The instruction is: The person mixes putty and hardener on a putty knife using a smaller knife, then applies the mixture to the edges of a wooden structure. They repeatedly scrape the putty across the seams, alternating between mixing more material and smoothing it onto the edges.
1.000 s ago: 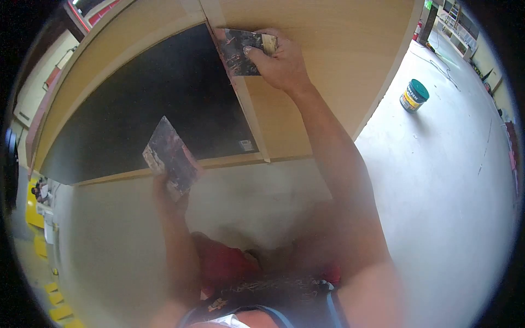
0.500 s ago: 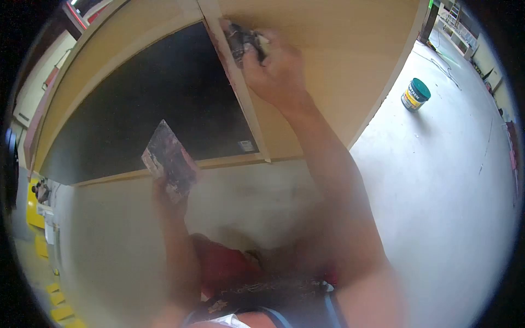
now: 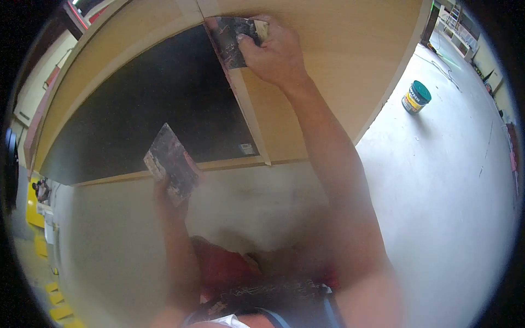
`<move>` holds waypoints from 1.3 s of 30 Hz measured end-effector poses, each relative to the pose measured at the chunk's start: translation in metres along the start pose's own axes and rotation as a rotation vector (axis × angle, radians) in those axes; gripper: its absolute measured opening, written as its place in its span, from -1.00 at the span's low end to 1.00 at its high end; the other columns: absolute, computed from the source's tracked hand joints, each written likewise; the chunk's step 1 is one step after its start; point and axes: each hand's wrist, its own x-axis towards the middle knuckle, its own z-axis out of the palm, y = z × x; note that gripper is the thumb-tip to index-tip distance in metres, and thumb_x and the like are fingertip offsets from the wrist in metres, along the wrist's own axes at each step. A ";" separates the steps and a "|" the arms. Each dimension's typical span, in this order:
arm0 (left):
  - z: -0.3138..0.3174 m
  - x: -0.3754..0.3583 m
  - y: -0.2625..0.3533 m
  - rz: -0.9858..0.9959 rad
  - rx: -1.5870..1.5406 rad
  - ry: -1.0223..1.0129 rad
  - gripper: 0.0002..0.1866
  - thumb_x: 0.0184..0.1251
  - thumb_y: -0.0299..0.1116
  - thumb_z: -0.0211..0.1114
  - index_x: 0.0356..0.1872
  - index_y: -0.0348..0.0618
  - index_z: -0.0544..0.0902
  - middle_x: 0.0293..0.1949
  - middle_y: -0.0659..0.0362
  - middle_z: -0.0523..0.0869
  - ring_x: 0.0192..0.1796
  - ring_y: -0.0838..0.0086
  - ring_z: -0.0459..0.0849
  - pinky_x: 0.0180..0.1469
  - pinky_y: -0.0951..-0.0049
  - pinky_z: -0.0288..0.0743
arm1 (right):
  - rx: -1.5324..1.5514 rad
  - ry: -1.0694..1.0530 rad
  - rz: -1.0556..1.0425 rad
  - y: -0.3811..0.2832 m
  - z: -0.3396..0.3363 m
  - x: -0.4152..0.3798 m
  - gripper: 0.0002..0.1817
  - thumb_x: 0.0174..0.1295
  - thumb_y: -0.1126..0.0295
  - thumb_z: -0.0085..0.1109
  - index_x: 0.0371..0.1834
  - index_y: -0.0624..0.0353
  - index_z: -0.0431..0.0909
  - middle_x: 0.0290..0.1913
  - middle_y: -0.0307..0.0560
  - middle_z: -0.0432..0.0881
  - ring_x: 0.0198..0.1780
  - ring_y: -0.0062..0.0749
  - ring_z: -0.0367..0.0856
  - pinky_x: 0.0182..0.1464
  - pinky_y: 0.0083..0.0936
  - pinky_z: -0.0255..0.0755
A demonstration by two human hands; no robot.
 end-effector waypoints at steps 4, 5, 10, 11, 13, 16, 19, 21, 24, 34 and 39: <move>0.002 0.000 -0.001 -0.006 -0.019 -0.059 -0.53 0.19 -0.45 0.04 0.17 -0.20 0.28 -0.01 0.06 0.53 -0.10 0.31 0.63 -0.37 0.35 0.63 | -0.261 0.116 -0.171 -0.021 -0.004 -0.021 -0.73 0.01 0.38 0.21 -0.24 0.30 0.55 -0.46 0.06 0.61 -0.41 -0.17 0.63 -0.31 -0.43 0.49; 0.002 0.000 -0.001 0.017 0.001 -0.086 -0.54 0.19 -0.46 0.03 0.17 -0.20 0.28 0.01 0.06 0.52 -0.04 0.31 0.61 -0.27 0.33 0.63 | -0.242 0.222 -0.418 -0.021 -0.005 -0.029 -0.76 0.02 0.41 0.19 -0.25 0.29 0.55 -0.46 0.06 0.60 -0.43 -0.14 0.62 -0.34 -0.39 0.49; 0.020 -0.002 0.001 0.136 0.134 0.066 -0.54 0.19 -0.54 0.06 0.17 -0.21 0.29 0.02 0.10 0.50 0.04 0.40 0.52 0.04 0.36 0.46 | -0.255 -0.252 -0.406 -0.034 -0.040 -0.099 -0.73 -0.03 0.55 0.23 -0.19 0.23 0.55 -0.28 0.00 0.65 -0.36 -0.34 0.63 -0.27 -0.40 0.50; 0.024 0.001 0.001 0.199 0.155 0.025 -0.54 0.20 -0.57 0.08 0.17 -0.21 0.29 0.02 0.12 0.50 0.06 0.44 0.50 0.12 0.39 0.38 | -0.340 -0.470 -0.576 -0.036 -0.042 -0.108 -0.71 -0.04 0.56 0.24 -0.18 0.20 0.55 -0.19 -0.04 0.65 -0.29 -0.33 0.63 -0.21 -0.38 0.50; 0.031 -0.002 0.007 0.250 0.166 0.034 -0.54 0.20 -0.58 0.10 0.16 -0.20 0.29 0.01 0.14 0.49 0.03 0.48 0.49 0.11 0.42 0.37 | -0.429 -0.535 -0.638 -0.048 -0.042 -0.125 -0.68 -0.06 0.54 0.25 -0.16 0.15 0.55 -0.12 -0.08 0.63 -0.21 -0.33 0.60 -0.19 -0.39 0.49; 0.041 -0.011 0.008 0.329 0.156 0.017 -0.57 0.23 -0.60 0.11 0.13 -0.22 0.30 -0.01 0.16 0.49 0.00 0.54 0.48 0.09 0.48 0.35 | -0.550 -0.580 -0.721 -0.054 -0.042 -0.138 -0.64 -0.08 0.50 0.29 -0.13 0.06 0.55 -0.04 -0.14 0.61 -0.14 -0.32 0.55 -0.17 -0.42 0.46; 0.046 -0.019 -0.001 0.442 0.207 -0.023 -0.61 0.26 -0.61 0.09 0.11 -0.26 0.29 -0.02 0.16 0.49 -0.01 0.57 0.46 0.08 0.51 0.32 | -0.567 -0.538 -0.738 -0.054 -0.040 -0.145 -0.61 -0.11 0.45 0.32 -0.12 0.00 0.56 -0.03 -0.15 0.60 -0.15 -0.33 0.52 -0.19 -0.44 0.43; 0.050 -0.024 -0.001 0.532 0.278 -0.062 -0.63 0.27 -0.61 0.08 0.09 -0.29 0.29 -0.03 0.15 0.49 -0.02 0.57 0.46 0.07 0.53 0.32 | -0.566 -0.494 -0.739 -0.056 -0.037 -0.146 -0.60 -0.13 0.44 0.33 -0.12 -0.01 0.57 -0.02 -0.16 0.60 -0.16 -0.34 0.51 -0.19 -0.44 0.41; 0.055 -0.037 0.003 0.534 0.382 -0.101 -0.63 0.29 -0.58 0.07 0.10 -0.33 0.26 -0.03 0.15 0.48 -0.03 0.58 0.44 0.06 0.55 0.31 | -0.600 -0.448 -0.726 -0.061 -0.033 -0.144 -0.61 -0.12 0.44 0.32 -0.12 -0.02 0.58 -0.03 -0.18 0.61 -0.19 -0.36 0.49 -0.19 -0.43 0.39; 0.028 -0.043 -0.003 0.223 0.509 -0.175 -0.59 0.23 -0.61 0.09 0.12 -0.31 0.31 -0.04 0.17 0.50 -0.02 0.57 0.46 0.08 0.53 0.32 | -0.073 -0.128 -0.143 -0.042 -0.040 -0.068 -0.71 0.06 0.57 0.23 -0.10 0.20 0.56 -0.22 -0.11 0.65 -0.28 -0.45 0.58 -0.20 -0.58 0.48; 0.010 -0.030 -0.004 0.111 0.341 -0.072 -0.55 0.19 -0.62 0.11 0.15 -0.25 0.31 -0.02 0.18 0.51 0.00 0.53 0.49 0.10 0.48 0.34 | 0.287 -0.044 0.098 -0.004 -0.034 -0.020 -0.68 0.06 0.42 0.28 -0.11 0.29 0.53 -0.35 -0.17 0.65 -0.37 -0.59 0.56 -0.27 -0.60 0.47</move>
